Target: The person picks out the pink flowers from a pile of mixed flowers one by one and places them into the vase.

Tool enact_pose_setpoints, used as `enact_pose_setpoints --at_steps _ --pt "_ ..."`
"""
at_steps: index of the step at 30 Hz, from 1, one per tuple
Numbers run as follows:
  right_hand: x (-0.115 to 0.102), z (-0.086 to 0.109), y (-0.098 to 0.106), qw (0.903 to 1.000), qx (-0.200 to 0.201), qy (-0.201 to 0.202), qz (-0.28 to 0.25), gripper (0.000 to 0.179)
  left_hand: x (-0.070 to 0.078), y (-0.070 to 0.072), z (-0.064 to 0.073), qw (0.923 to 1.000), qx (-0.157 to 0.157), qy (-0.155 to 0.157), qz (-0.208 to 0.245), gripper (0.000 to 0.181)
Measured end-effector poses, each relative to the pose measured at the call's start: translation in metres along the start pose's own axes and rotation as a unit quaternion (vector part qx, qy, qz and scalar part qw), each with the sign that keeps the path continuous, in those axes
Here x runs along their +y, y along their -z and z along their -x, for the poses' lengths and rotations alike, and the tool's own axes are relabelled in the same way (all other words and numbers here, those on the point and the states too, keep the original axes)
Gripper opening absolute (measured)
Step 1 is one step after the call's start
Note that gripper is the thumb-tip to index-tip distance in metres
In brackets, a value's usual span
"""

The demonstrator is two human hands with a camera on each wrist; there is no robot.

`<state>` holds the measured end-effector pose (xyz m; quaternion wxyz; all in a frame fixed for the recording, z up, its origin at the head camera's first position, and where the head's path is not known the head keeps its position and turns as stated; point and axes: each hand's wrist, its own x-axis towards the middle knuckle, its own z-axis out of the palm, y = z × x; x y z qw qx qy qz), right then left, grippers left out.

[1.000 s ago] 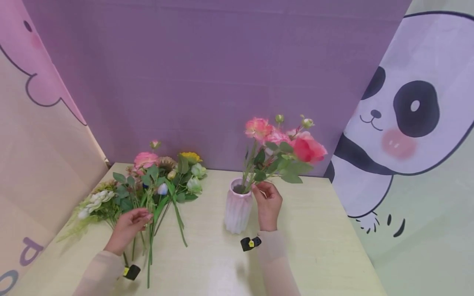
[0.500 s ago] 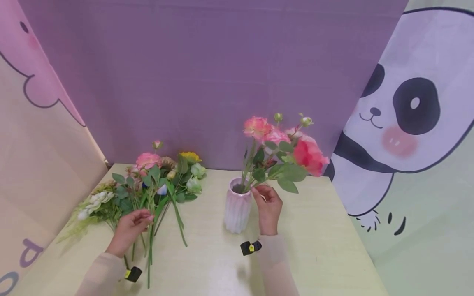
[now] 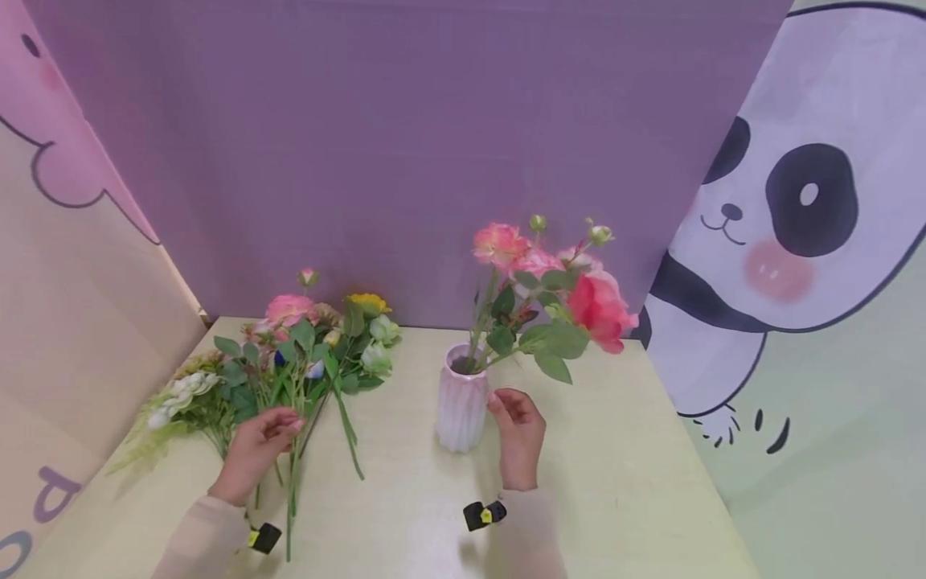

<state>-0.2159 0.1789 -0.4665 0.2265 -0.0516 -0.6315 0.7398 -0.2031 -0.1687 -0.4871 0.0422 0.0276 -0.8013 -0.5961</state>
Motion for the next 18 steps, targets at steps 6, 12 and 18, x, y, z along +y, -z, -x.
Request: enact_pose_setpoints --at_steps 6,12,18 --pt "0.007 0.014 -0.001 0.9986 -0.024 -0.043 -0.020 0.021 0.003 -0.004 0.006 0.9998 0.007 -0.018 -0.009 0.024" --pt "0.012 0.023 -0.004 0.9960 -0.054 -0.070 -0.016 0.019 0.008 -0.011 0.010 0.9993 0.002 -0.037 -0.005 0.026" --pt "0.015 0.035 -0.011 0.9912 -0.091 -0.092 -0.024 0.017 0.019 -0.020 0.017 0.9997 -0.002 -0.019 0.011 0.024"
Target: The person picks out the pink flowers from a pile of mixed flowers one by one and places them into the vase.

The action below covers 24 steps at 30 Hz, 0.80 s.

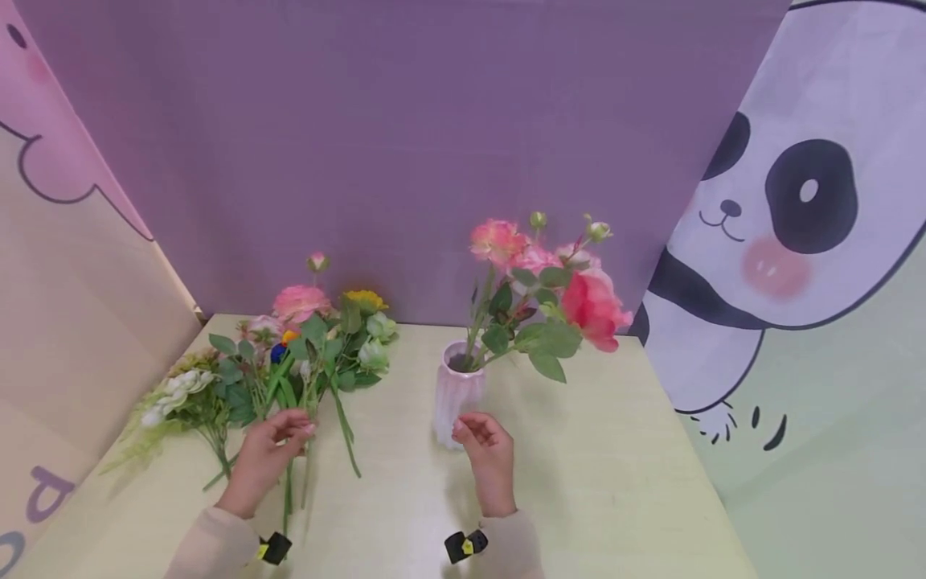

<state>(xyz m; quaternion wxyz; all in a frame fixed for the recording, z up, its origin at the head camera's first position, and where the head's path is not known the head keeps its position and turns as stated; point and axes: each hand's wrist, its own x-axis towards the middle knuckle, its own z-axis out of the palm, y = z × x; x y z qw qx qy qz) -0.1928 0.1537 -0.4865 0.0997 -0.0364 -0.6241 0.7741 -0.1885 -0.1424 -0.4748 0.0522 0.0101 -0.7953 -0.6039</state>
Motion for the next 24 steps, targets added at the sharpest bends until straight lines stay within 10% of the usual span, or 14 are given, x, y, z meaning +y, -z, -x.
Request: enact_pose_setpoints --at_steps 24 --pt "-0.001 0.017 -0.067 0.9750 -0.219 0.003 0.039 0.031 0.011 -0.047 0.033 0.9954 0.008 -0.079 0.053 0.014"
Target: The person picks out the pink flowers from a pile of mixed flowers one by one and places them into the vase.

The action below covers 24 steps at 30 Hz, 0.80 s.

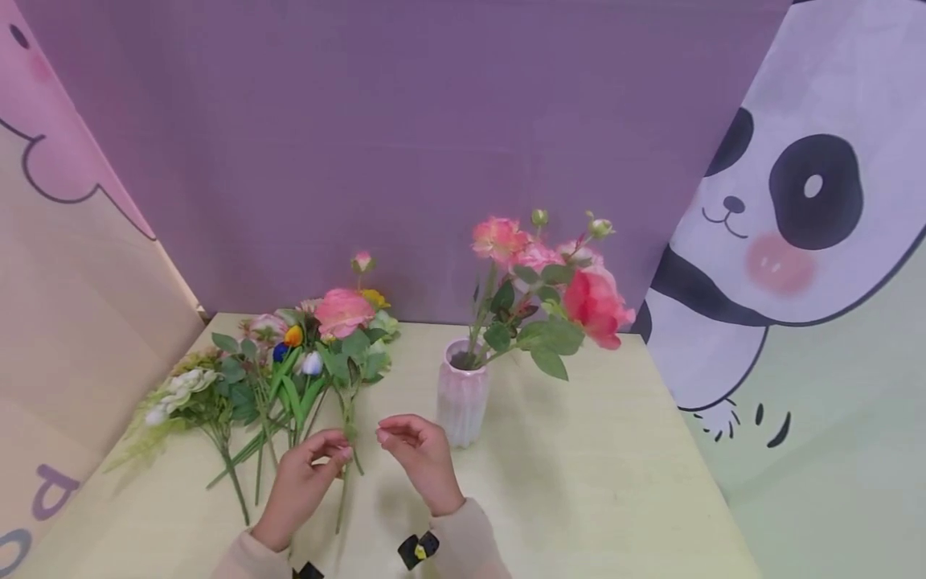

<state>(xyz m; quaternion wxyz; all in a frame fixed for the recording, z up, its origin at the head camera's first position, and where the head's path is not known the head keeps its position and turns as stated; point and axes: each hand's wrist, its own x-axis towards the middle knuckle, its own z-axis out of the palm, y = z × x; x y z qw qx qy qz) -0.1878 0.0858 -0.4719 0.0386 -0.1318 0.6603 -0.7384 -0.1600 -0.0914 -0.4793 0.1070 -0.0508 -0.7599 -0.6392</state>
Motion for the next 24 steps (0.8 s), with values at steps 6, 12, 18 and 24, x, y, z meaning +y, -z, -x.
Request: enact_pose_setpoints --at_steps 6,12,18,24 --pt "-0.003 -0.001 -0.009 0.9999 0.002 -0.012 -0.002 0.031 0.000 -0.011 0.008 0.9993 0.000 -0.033 0.016 0.016" --pt "-0.004 -0.003 -0.011 0.9999 0.004 -0.012 -0.006 0.028 0.003 -0.017 0.011 0.9986 -0.006 -0.046 0.025 0.015" --pt "-0.006 -0.002 -0.009 0.9998 0.014 -0.009 -0.008 0.028 0.004 -0.019 0.012 0.9988 -0.011 -0.039 0.027 0.016" --pt "-0.010 -0.001 -0.008 0.9996 0.018 -0.016 -0.014 0.028 0.003 -0.023 0.010 0.9982 -0.009 -0.051 0.030 0.016"
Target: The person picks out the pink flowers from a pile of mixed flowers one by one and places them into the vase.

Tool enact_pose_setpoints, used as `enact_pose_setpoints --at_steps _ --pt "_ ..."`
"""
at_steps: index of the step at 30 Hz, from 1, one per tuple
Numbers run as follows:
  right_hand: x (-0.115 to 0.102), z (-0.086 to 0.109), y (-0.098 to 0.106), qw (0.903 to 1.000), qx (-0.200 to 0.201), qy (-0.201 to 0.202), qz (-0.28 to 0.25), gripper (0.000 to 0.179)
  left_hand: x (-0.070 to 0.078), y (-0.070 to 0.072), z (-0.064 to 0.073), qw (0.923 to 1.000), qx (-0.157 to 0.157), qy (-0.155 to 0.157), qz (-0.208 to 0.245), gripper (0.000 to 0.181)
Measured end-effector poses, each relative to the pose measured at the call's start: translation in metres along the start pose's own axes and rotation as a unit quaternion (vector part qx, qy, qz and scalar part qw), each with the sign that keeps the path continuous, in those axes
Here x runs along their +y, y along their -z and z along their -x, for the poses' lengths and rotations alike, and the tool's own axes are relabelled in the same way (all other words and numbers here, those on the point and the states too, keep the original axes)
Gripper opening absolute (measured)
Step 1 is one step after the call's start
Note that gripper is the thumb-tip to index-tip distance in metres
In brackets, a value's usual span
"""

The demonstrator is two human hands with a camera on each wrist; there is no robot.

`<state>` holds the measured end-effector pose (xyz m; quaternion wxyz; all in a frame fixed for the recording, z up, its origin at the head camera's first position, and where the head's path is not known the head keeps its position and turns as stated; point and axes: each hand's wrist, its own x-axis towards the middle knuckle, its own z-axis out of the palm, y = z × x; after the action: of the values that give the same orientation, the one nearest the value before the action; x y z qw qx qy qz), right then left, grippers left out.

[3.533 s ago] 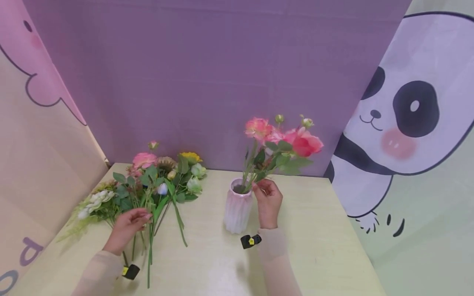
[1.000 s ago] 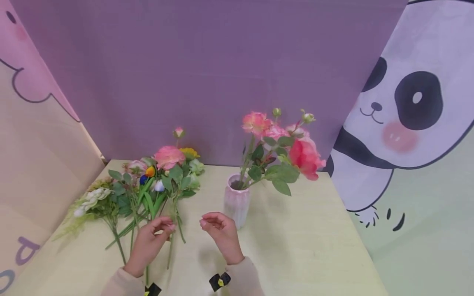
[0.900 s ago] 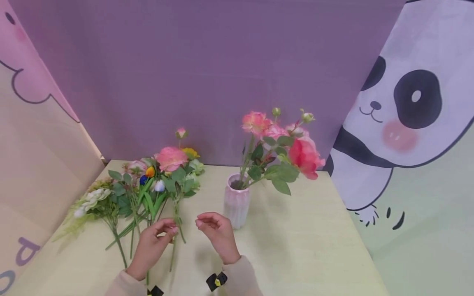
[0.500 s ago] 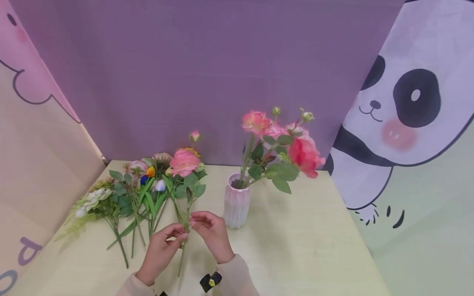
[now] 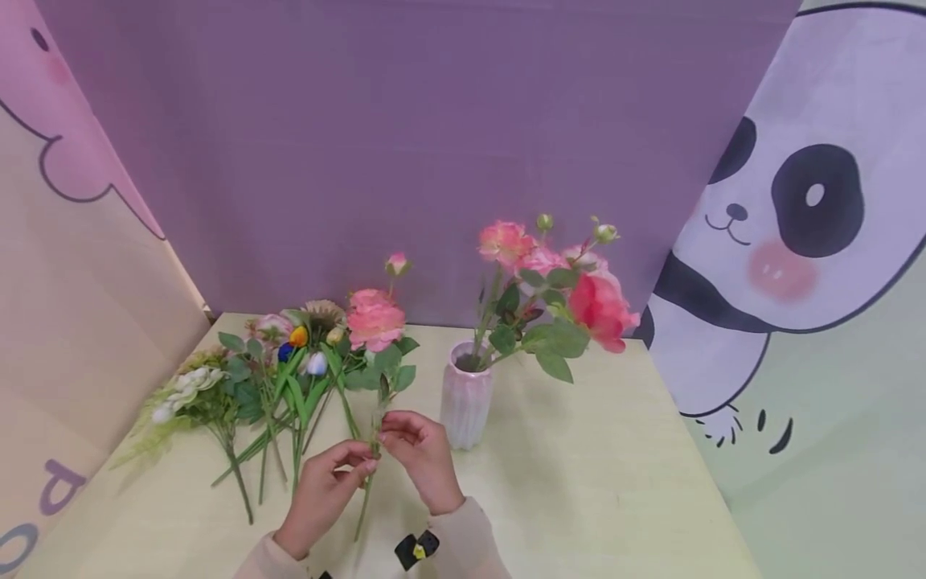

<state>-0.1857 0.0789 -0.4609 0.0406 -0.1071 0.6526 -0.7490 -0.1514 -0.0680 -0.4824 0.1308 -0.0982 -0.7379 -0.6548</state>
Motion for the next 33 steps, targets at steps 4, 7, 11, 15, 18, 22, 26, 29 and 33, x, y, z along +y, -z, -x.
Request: enact_pose_setpoints --at_steps 4,7,11,15,18,22,26,29,33 --pt "0.0007 0.0015 0.0005 1.0000 0.000 -0.003 -0.001 0.028 0.0041 -0.0006 -0.0017 1.0000 -0.001 0.000 0.000 0.015" --pt "0.0015 0.0021 0.0007 1.0000 0.001 -0.001 -0.003 0.028 0.0059 -0.0012 -0.0035 1.0000 0.000 0.003 -0.006 0.015" --pt "0.0025 0.0022 0.0012 1.0000 0.001 0.007 0.003 0.028 0.0052 -0.0023 -0.0047 0.9998 0.006 0.013 -0.013 0.016" --pt "0.0020 0.0017 0.0026 0.9997 -0.001 0.021 0.015 0.025 0.0049 -0.0037 -0.0055 0.9998 0.007 0.015 -0.011 0.016" --pt "0.0007 0.0007 0.0037 0.9992 0.002 0.029 0.025 0.022 0.0061 -0.0041 -0.0067 0.9998 0.003 0.015 -0.010 0.015" --pt "-0.0013 -0.0010 0.0043 0.9989 0.009 0.032 0.033 0.018 0.0074 -0.0031 -0.0084 0.9997 -0.007 0.022 -0.013 0.015" --pt "-0.0025 -0.0022 0.0049 0.9984 0.013 0.034 0.043 0.018 0.0074 -0.0015 -0.0097 0.9993 -0.015 0.030 -0.017 0.016" --pt "-0.0031 -0.0031 0.0057 0.9974 0.014 0.046 0.053 0.017 0.0068 0.0004 -0.0096 0.9988 -0.020 0.041 -0.018 0.017" --pt "-0.0056 -0.0056 0.0078 0.9953 0.014 0.070 0.065 0.015 0.0048 0.0040 -0.0090 0.9977 -0.022 0.061 -0.018 0.014"
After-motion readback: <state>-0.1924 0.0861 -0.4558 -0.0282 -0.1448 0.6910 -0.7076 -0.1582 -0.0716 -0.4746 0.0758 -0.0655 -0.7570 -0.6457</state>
